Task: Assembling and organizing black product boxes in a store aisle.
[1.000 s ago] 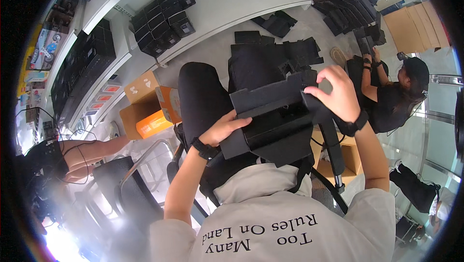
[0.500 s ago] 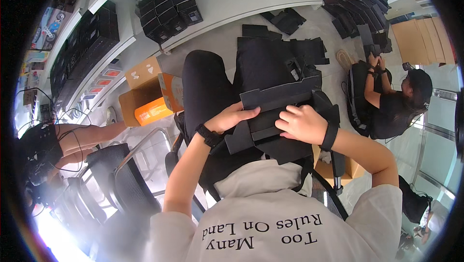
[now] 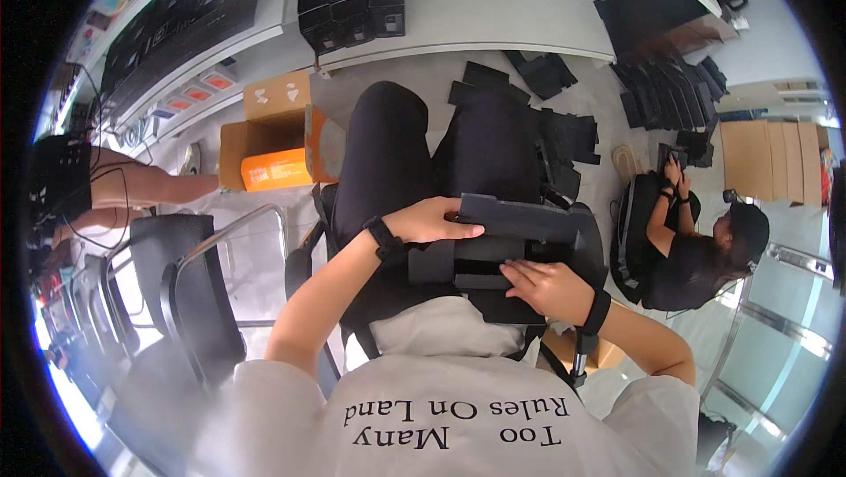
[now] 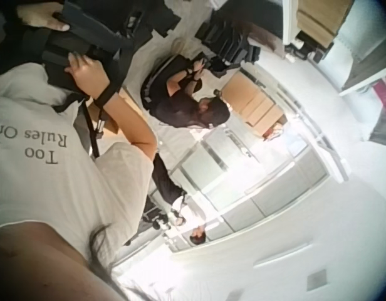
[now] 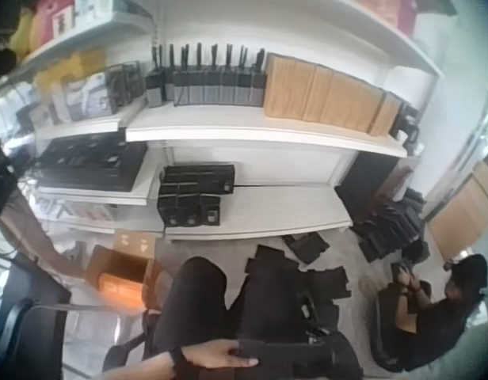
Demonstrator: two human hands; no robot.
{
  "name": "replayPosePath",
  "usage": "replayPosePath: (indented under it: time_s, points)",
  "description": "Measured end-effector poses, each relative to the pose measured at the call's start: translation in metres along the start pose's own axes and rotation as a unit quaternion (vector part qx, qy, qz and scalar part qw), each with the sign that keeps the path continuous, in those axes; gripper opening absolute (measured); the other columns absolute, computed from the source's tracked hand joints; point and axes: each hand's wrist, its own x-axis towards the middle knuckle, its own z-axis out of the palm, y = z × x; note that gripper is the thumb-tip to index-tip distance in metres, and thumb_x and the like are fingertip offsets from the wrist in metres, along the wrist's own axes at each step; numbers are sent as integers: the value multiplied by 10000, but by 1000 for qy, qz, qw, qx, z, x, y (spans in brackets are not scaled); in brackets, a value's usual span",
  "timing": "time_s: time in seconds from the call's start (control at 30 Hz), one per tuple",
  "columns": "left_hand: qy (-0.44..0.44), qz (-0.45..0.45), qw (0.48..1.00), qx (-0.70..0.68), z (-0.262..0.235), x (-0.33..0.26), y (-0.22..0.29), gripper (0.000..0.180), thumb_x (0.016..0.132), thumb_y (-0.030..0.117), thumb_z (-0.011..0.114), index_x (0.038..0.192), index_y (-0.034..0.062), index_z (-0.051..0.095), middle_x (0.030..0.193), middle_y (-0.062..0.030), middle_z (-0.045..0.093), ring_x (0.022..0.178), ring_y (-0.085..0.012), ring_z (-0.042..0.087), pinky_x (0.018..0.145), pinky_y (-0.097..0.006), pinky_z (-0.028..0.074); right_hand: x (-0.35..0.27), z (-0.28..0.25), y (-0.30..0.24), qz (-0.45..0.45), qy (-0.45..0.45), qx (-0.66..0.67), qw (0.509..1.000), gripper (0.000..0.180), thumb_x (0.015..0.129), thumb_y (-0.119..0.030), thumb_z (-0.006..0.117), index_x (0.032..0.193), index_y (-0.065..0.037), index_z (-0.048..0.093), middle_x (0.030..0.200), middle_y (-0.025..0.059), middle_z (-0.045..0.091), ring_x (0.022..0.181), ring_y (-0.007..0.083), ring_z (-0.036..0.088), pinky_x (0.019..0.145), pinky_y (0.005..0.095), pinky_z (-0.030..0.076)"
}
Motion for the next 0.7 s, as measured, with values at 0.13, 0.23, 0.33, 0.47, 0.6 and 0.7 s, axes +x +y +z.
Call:
replayPosePath:
  time_s: [0.13, 0.23, 0.33, 0.47, 0.6, 0.7]
  points:
    - [16, 61, 998, 8, 7, 3, -8, 659, 922, 439, 645, 1362, -26, 488, 1314, -139, 572, 1210, -200, 515, 1048, -325, 376, 2, 15, 2, 25, 17, -13, 999, 395, 840, -245, 677, 1191, -67, 645, 1076, 136, 691, 970, 268, 677, 810, 336, 564]
    - [10, 57, 998, -21, 3, 7, -4, 687, 950, 490, 573, 1380, -35, 462, 1360, -145, 533, 1253, -214, 481, 1068, -325, 358, 5, 4, -3, 85, 35, -14, 996, 361, 824, -290, 693, 1132, -102, 672, 1090, 144, 682, 937, 315, 672, 798, 362, 556]
    - [28, 28, 995, -88, 3, 8, -17, 752, 943, 524, 563, 1380, -74, 436, 1379, -162, 509, 1274, -224, 463, 1076, -321, 351, 0, -17, -4, 209, 71, 10, 975, 330, 820, -290, 723, 1032, -41, 684, 1075, 172, 675, 919, 332, 669, 797, 386, 551]
    - [55, -26, 996, -62, 8, 1, 3, 831, 930, 566, 555, 1375, -120, 406, 1366, -193, 508, 1272, -240, 467, 1076, -320, 350, -23, -35, 6, 244, 101, 65, 962, 305, 801, -236, 739, 1003, -12, 692, 1016, 172, 690, 937, 331, 659, 822, 385, 533]
    - [37, 19, 998, -43, 12, 11, -4, 733, 957, 527, 536, 1362, -78, 450, 1345, -176, 532, 1245, -234, 487, 1058, -315, 361, -24, -30, 19, 239, 65, 32, 968, 254, 713, -230, 779, 898, -63, 730, 828, 114, 713, 814, 274, 665, 753, 396, 466]
    - [61, 41, 997, -5, 18, 12, -2, 662, 974, 483, 534, 1353, -56, 474, 1327, -155, 546, 1228, -220, 497, 1050, -304, 364, -26, -19, 27, 270, -16, -7, 963, 276, 701, -301, 785, 894, -110, 737, 831, 67, 723, 795, 234, 648, 741, 348, 375]
